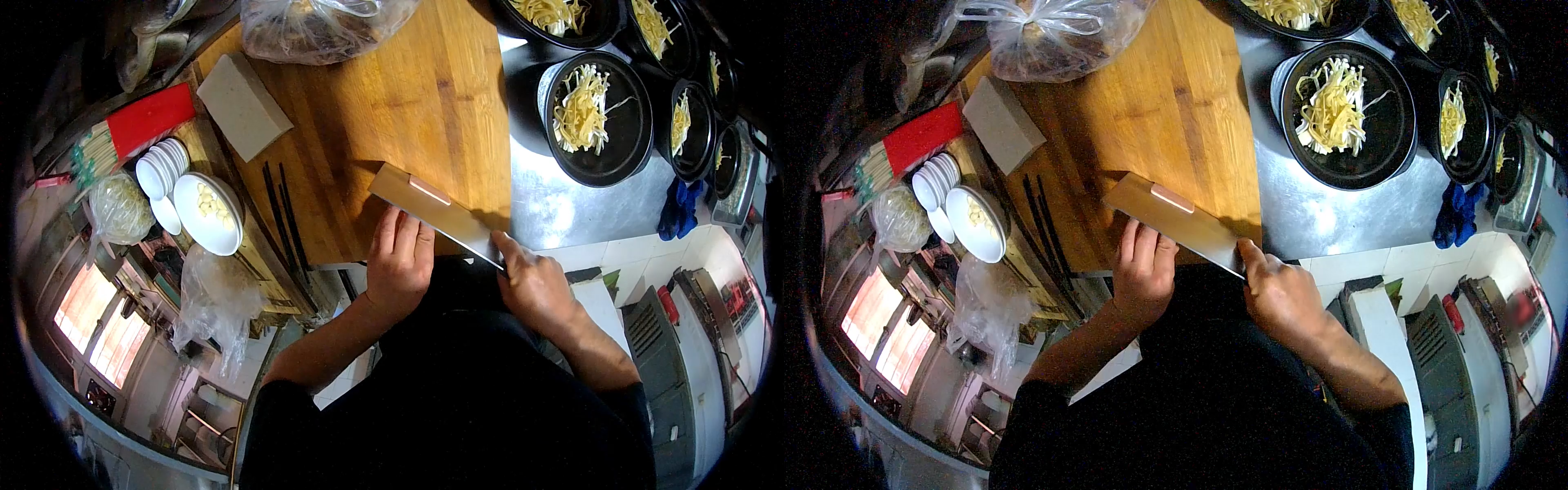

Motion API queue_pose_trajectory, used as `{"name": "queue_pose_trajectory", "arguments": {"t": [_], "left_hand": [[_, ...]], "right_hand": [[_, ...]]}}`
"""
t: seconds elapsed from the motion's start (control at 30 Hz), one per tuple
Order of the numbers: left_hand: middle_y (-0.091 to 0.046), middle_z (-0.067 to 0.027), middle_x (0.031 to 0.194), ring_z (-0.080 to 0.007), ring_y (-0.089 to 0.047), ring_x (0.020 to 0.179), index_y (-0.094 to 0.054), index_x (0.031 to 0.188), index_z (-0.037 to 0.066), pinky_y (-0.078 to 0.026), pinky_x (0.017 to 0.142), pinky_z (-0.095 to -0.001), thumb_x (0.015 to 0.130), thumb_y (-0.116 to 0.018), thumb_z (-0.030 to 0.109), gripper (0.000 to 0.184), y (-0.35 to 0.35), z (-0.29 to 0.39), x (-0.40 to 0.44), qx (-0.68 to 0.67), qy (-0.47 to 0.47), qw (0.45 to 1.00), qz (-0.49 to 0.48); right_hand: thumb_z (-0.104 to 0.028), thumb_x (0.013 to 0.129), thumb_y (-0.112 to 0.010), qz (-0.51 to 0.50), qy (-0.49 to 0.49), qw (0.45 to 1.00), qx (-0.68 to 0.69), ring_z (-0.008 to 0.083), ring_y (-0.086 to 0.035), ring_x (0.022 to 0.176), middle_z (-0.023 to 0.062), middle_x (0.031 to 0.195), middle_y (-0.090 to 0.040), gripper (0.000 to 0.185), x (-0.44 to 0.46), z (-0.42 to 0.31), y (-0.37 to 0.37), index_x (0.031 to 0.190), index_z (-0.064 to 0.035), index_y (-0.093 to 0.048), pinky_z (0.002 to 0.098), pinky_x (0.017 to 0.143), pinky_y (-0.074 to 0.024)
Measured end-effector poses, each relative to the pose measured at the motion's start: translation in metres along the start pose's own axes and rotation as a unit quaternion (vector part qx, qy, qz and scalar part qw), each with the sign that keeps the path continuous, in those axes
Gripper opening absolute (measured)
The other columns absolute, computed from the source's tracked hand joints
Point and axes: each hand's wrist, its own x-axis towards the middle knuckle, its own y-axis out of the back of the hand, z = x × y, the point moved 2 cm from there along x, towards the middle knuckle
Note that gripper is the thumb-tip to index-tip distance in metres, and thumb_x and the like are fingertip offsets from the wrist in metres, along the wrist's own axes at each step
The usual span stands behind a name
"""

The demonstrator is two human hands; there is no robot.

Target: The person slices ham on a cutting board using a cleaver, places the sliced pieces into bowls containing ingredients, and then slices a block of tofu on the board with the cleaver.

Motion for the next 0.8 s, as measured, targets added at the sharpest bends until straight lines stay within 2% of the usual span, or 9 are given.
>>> {"name": "queue_pose_trajectory", "arguments": {"t": [0.23,0.33,0.4,0.5,0.53,0.6,0.63,0.7,0.8], "left_hand": [[-0.070,-0.0293,0.132,-0.0483,-0.065,0.127,-0.071,0.128,-0.014,-0.058,0.109,-0.0535,0.096,-0.070,0.002,0.036,-0.002,0.000,-0.001,-0.001,-0.001,1.000,0.007],[-0.070,-0.0290,0.132,-0.0487,-0.065,0.127,-0.071,0.128,-0.013,-0.057,0.110,-0.0537,0.096,-0.070,0.002,0.035,-0.001,0.001,-0.002,0.005,-0.005,1.000,0.025],[-0.070,-0.0303,0.128,-0.0479,-0.066,0.125,-0.072,0.126,-0.013,-0.057,0.108,-0.0532,0.093,-0.075,0.003,0.037,0.006,0.000,-0.002,0.011,-0.022,0.999,0.041],[-0.072,-0.0272,0.126,-0.0426,-0.067,0.124,-0.074,0.124,-0.008,-0.059,0.103,-0.0505,0.091,-0.080,0.005,0.036,0.031,0.004,-0.003,-0.060,0.000,0.998,0.021],[-0.072,-0.0272,0.126,-0.0426,-0.067,0.124,-0.074,0.124,-0.008,-0.059,0.103,-0.0505,0.091,-0.080,0.005,0.036,0.047,0.006,-0.003,-0.056,-0.004,0.998,0.029],[-0.075,-0.0209,0.121,-0.0343,-0.072,0.116,-0.076,0.122,-0.002,-0.060,0.094,-0.0468,0.092,-0.083,0.010,0.033,0.082,0.003,-0.005,-0.086,0.082,0.992,-0.038],[-0.075,-0.0209,0.121,-0.0343,-0.072,0.116,-0.076,0.122,-0.002,-0.060,0.094,-0.0468,0.092,-0.083,0.010,0.033,0.094,-0.005,-0.009,-0.085,0.082,0.992,-0.033],[-0.077,-0.0164,0.117,-0.0294,-0.075,0.105,-0.077,0.123,0.004,-0.061,0.088,-0.0446,0.095,-0.081,0.012,0.029,0.121,-0.020,-0.015,-0.136,0.124,0.979,0.083],[-0.077,-0.0149,0.111,-0.0301,-0.076,0.097,-0.076,0.123,0.005,-0.061,0.086,-0.0460,0.095,-0.081,0.012,0.030,0.148,-0.032,0.035,-0.113,0.166,0.971,0.132]], "right_hand": [[-0.002,0.099,-0.055,-0.038,-0.047,0.998,-0.011,0.0456,-0.078,0.079,0.0276,0.094,-0.076,0.046,0.011,-0.004,0.004,0.145,0.0028,-0.058,0.0551,0.070,-0.0640],[-0.005,0.096,-0.064,-0.025,-0.035,0.999,-0.001,0.0457,-0.078,0.083,0.0285,0.099,-0.077,0.053,0.014,-0.001,0.001,0.148,0.0018,-0.058,0.0539,0.071,-0.0640],[-0.008,0.090,-0.073,0.082,0.047,0.995,-0.020,0.0408,-0.078,0.081,0.0227,0.097,-0.076,0.062,0.016,-0.003,0.008,0.150,0.0009,-0.060,0.0517,0.071,-0.0643],[-0.012,0.086,-0.079,0.141,0.082,0.982,-0.098,0.0334,-0.076,0.075,0.0149,0.090,-0.072,0.070,0.007,-0.015,0.035,0.153,-0.0002,-0.062,0.0469,0.067,-0.0637],[-0.012,0.086,-0.079,0.148,0.086,0.980,-0.102,0.0334,-0.076,0.075,0.0149,0.090,-0.072,0.070,0.003,-0.018,0.042,0.153,-0.0002,-0.062,0.0469,0.067,-0.0637],[-0.016,0.086,-0.080,0.167,0.128,0.969,-0.132,0.0279,-0.073,0.071,0.0103,0.083,-0.066,0.071,-0.003,-0.022,0.054,0.153,-0.0007,-0.062,0.0421,0.064,-0.0623],[-0.020,0.086,-0.082,0.156,0.134,0.968,-0.141,0.0283,-0.072,0.071,0.0115,0.084,-0.066,0.074,-0.006,-0.018,0.055,0.154,-0.0006,-0.062,0.0402,0.063,-0.0611],[-0.021,0.085,-0.082,0.154,0.145,0.966,-0.148,0.0288,-0.073,0.072,0.0115,0.084,-0.066,0.075,-0.015,-0.009,0.054,0.154,-0.0010,-0.062,0.0408,0.063,-0.0613],[-0.021,0.084,-0.083,0.145,0.142,0.969,-0.138,0.0309,-0.072,0.070,0.0124,0.084,-0.066,0.077,-0.040,0.008,0.051,0.155,-0.0020,-0.061,0.0421,0.064,-0.0621]]}}
